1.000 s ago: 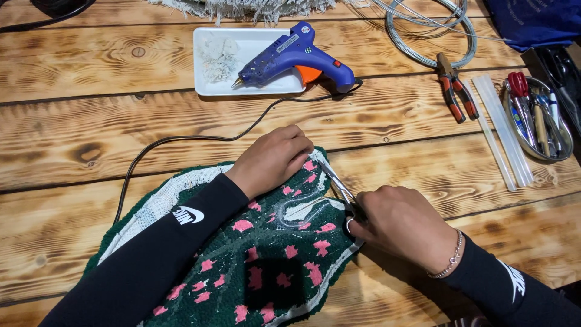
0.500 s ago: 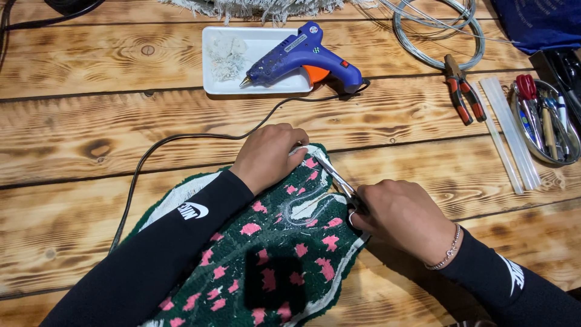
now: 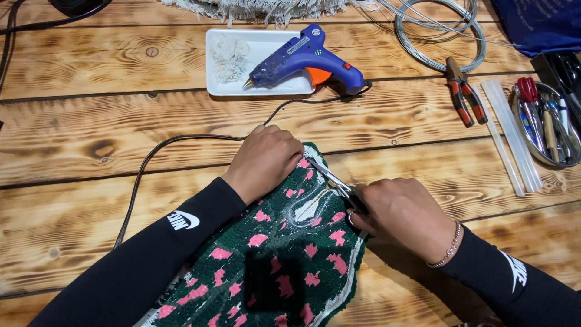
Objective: The person trims and finishes the edges of a leaf-shaped decorative rug using scissors.
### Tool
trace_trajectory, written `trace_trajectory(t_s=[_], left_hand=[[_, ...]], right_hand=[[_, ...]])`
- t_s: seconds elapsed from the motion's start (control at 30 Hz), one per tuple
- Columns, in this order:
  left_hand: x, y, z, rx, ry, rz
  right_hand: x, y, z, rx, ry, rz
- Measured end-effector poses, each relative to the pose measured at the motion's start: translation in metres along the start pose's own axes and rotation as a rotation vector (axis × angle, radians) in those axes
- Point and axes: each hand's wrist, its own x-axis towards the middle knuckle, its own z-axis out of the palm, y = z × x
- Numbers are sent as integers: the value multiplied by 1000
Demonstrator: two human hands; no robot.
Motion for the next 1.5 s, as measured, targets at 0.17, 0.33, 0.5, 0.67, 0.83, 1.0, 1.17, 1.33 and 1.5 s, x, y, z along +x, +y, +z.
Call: trace_trajectory(t_s=[0.17, 0.33, 0.5, 0.67, 0.83, 1.0, 1.17, 1.33, 1.5], left_hand=[[1, -2, 1, 21, -23, -6], [4, -2, -1, -23, -28, 26], [8, -1, -1, -24, -59, 87], [10, -5, 7, 2, -58, 135], [9, -10, 17, -60, -37, 136], [13, -13, 15, -117, -75, 104], [16, -17, 14, -111, -124, 87], [20, -17, 9, -149, -176, 76], [21, -19, 11, -154, -183, 83]], right_hand=[[2, 2, 2, 27, 37, -30], [5, 1, 0, 21, 3, -18], [6, 0, -3, 90, -20, 4], [6, 3, 0, 62, 15, -14], [6, 3, -1, 23, -6, 1], [8, 7, 2, -2, -2, -34], [8, 7, -1, -9, -26, -34], [9, 8, 0, -13, -25, -49], [12, 9, 0, -52, -66, -60]])
